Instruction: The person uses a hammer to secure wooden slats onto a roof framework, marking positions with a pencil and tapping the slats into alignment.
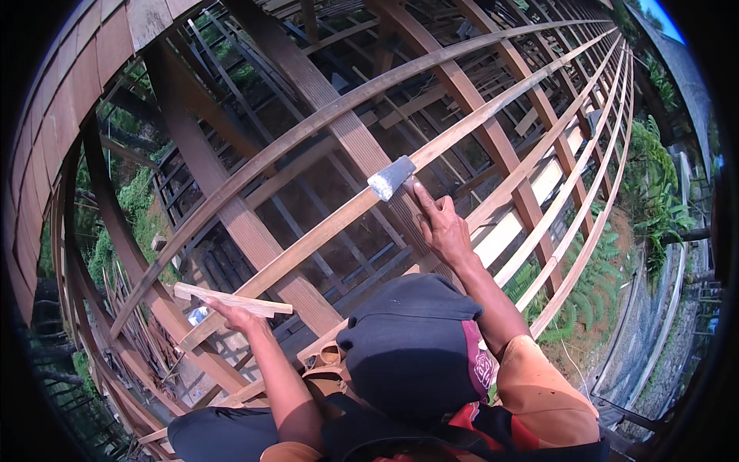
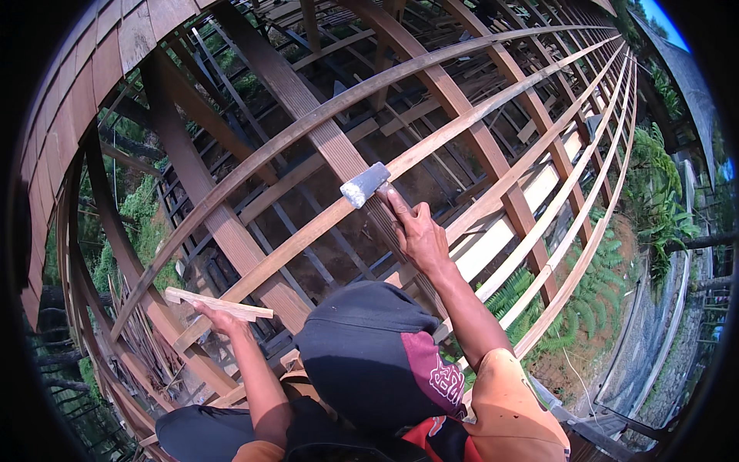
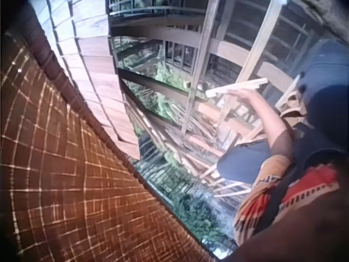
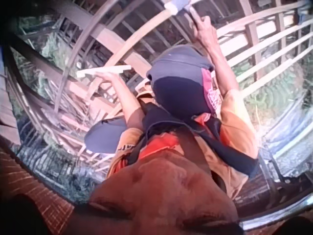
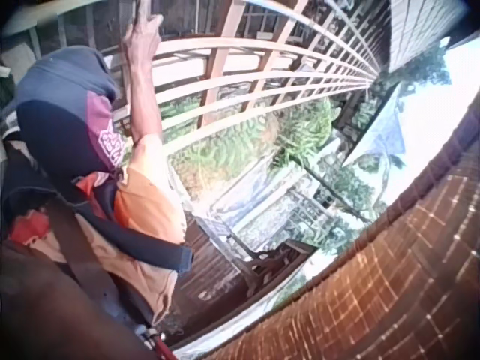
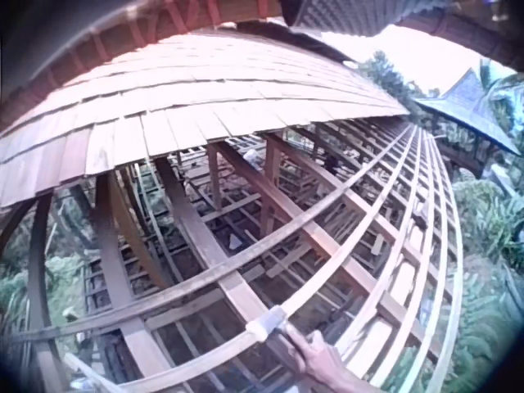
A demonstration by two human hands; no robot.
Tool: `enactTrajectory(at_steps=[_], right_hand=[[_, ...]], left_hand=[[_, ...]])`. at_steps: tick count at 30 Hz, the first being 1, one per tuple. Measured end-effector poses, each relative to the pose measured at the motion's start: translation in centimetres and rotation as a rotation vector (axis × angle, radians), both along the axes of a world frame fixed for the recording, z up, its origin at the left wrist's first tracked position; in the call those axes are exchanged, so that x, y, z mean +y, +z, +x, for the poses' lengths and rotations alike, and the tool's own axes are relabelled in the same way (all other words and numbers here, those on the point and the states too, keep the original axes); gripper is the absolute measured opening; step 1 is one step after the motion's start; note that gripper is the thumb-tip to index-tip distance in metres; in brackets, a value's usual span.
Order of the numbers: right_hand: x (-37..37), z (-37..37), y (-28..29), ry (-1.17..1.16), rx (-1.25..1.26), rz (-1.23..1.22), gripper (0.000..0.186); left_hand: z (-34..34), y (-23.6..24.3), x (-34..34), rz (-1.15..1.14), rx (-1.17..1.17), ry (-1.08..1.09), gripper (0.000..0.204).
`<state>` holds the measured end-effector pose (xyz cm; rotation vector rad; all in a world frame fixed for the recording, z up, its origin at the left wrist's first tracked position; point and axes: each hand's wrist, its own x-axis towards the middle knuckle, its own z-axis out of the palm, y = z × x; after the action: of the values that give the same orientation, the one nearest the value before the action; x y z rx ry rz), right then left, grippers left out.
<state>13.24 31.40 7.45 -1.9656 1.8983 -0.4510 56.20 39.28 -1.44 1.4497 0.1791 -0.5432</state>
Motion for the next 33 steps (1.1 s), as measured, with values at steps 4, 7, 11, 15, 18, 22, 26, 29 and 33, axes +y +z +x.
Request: enactTrajectory(at_steps=[4, 7, 11, 15, 18, 22, 26, 29, 33], right_hand=[[-0.9, -3.6, 0.7, -0.257, -0.793, -0.161, 0.051], [-4.1, -6.6, 4.0, -0.285, -1.295, -0.072, 0.034], [-8.5, -10.8, 3.2, -0.454, -1.383, 0.036, 0.031], [-5.0, -3.2, 0.4, 0.046, -0.74, 0.656, 0.035], [-2.7, -2.0, 2.5, 0.085, -0.417, 0.471, 0.045], [1.5, 3.5, 4.3, 0.334, -0.103, 0.001, 0.068], [2.7, 7.8, 4.4, 0.715, -0.08, 0.121, 0.065], [1.8, 6.0, 3.1, 0.752, 0.106, 0.181, 0.063], [1.4, -0.1, -0.5, 0.087, -0.158, -0.013, 0.061]], left_hand=[[-1.8, 2.9, -0.6, 0.063, -0.037, 0.052, 0.13], [-1.3, 3.0, -0.5, 0.048, 0.003, 0.077, 0.111], [-2.7, 3.6, -1.0, 0.051, 0.001, 0.037, 0.124], [-1.1, 1.9, -0.9, -0.012, -0.022, 0.03, 0.129], [-0.1, 0.5, -0.4, -0.008, -0.029, 0.044, 0.118], [0.0, 1.3, -0.2, 0.03, -0.044, 0.093, 0.109], [-0.4, 1.4, -0.3, 0.063, -0.022, 0.089, 0.106], [-0.8, 0.0, -0.4, 0.006, -0.015, 0.053, 0.104], [-1.7, 2.0, 0.1, 0.004, 0.05, -0.048, 0.108]])
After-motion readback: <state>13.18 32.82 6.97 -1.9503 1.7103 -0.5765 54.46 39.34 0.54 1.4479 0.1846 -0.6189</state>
